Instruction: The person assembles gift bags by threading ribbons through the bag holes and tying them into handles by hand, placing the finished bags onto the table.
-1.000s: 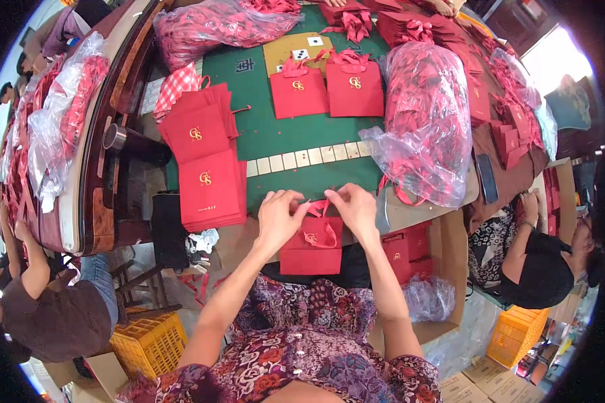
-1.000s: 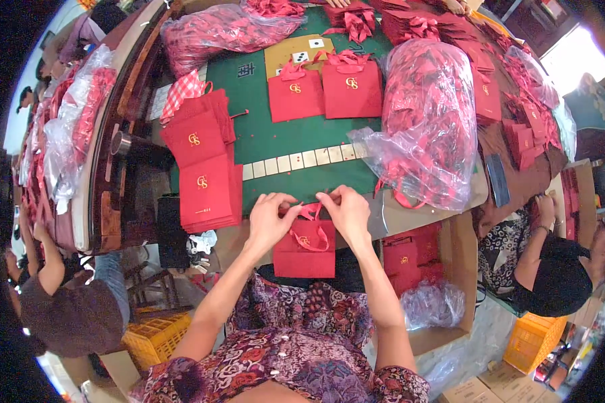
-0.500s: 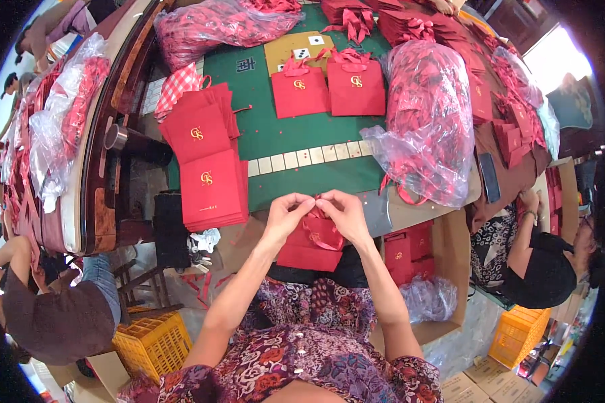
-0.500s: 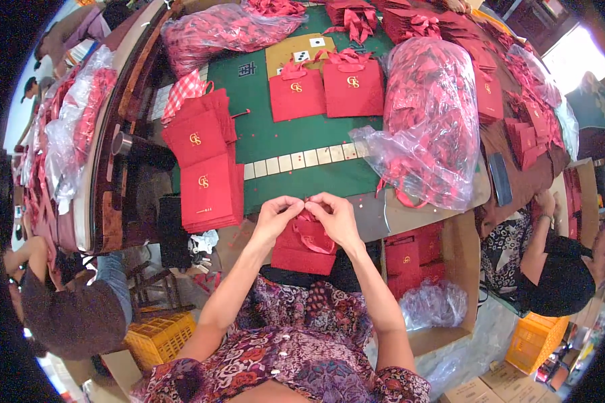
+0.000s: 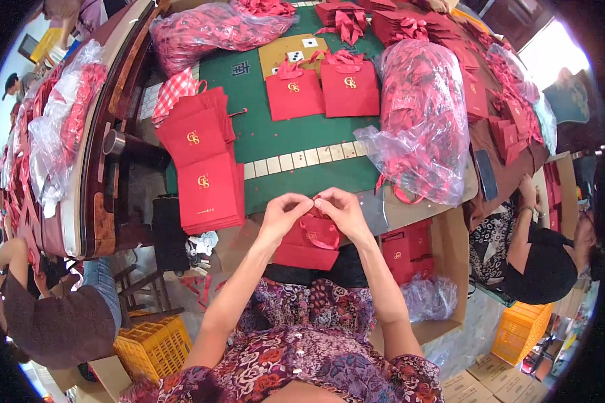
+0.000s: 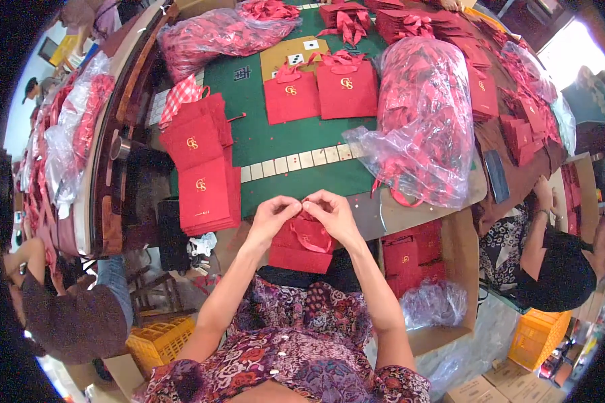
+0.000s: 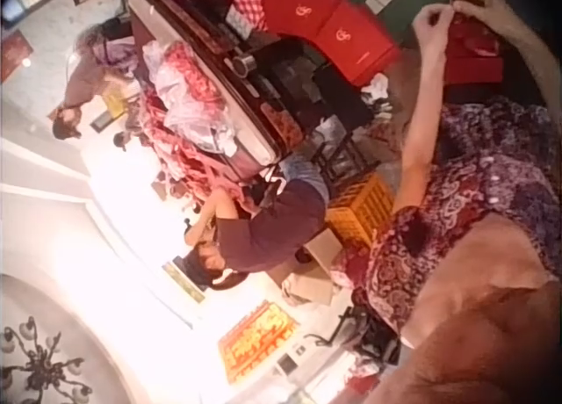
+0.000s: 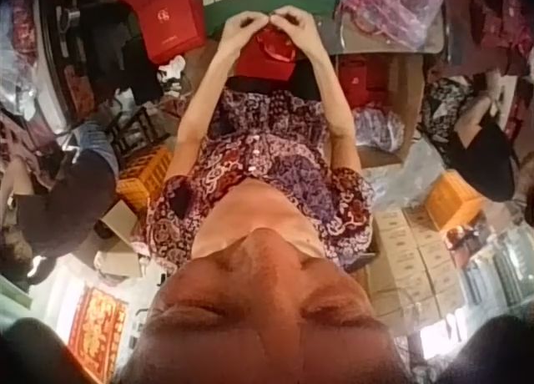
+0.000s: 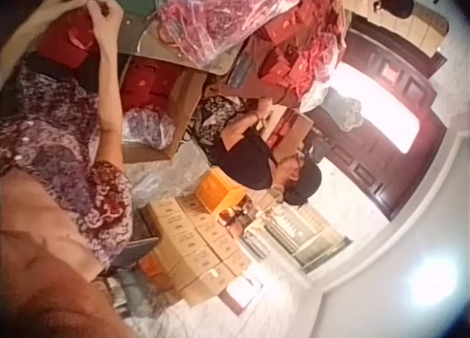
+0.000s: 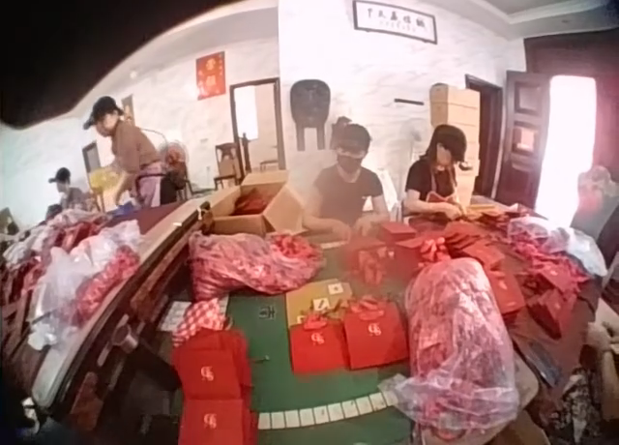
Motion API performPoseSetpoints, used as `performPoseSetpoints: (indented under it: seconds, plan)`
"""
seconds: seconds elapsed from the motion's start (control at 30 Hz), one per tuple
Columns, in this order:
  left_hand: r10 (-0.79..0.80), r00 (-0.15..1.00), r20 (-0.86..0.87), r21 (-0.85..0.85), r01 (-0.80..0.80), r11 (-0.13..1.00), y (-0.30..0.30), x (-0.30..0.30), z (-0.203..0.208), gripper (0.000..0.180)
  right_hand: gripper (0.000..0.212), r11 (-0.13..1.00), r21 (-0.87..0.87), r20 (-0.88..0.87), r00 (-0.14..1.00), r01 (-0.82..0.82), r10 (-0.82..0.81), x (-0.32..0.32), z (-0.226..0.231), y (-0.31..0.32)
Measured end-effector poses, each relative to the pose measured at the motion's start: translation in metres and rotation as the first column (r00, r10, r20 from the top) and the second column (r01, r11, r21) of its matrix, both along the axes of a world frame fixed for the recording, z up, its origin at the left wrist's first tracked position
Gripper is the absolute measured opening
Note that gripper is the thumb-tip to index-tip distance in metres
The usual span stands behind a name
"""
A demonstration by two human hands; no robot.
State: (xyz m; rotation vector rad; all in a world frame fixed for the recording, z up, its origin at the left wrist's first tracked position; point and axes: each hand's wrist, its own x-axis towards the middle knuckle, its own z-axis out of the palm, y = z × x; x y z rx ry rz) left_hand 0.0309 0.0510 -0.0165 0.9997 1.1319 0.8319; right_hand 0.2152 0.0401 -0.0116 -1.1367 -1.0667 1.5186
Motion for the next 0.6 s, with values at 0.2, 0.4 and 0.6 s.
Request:
performPoseSetpoints:
  seconds: [0.2,0.4,0.6]
  plan:
    - [-0.131,0.916,-0.378,0.26,0.242,0.935,-0.027,-0.018,0.019,0.068,0.01,0.986,-0.024,-0.023,0.986,0.166,-0.166,0.014,0.001,0.006]
    - [-0.191,0.835,-0.517,0.218,0.344,0.914,-0.06,-0.021,0.028,0.075,0.011,0.932,-0.002,0.144,0.923,0.362,-0.358,0.025,-0.009,0.02]
    - [-0.228,0.882,-0.413,0.194,0.329,0.924,-0.06,-0.03,0.029,0.068,0.014,0.948,0.066,0.207,0.925,0.311,-0.318,0.027,-0.011,0.02]
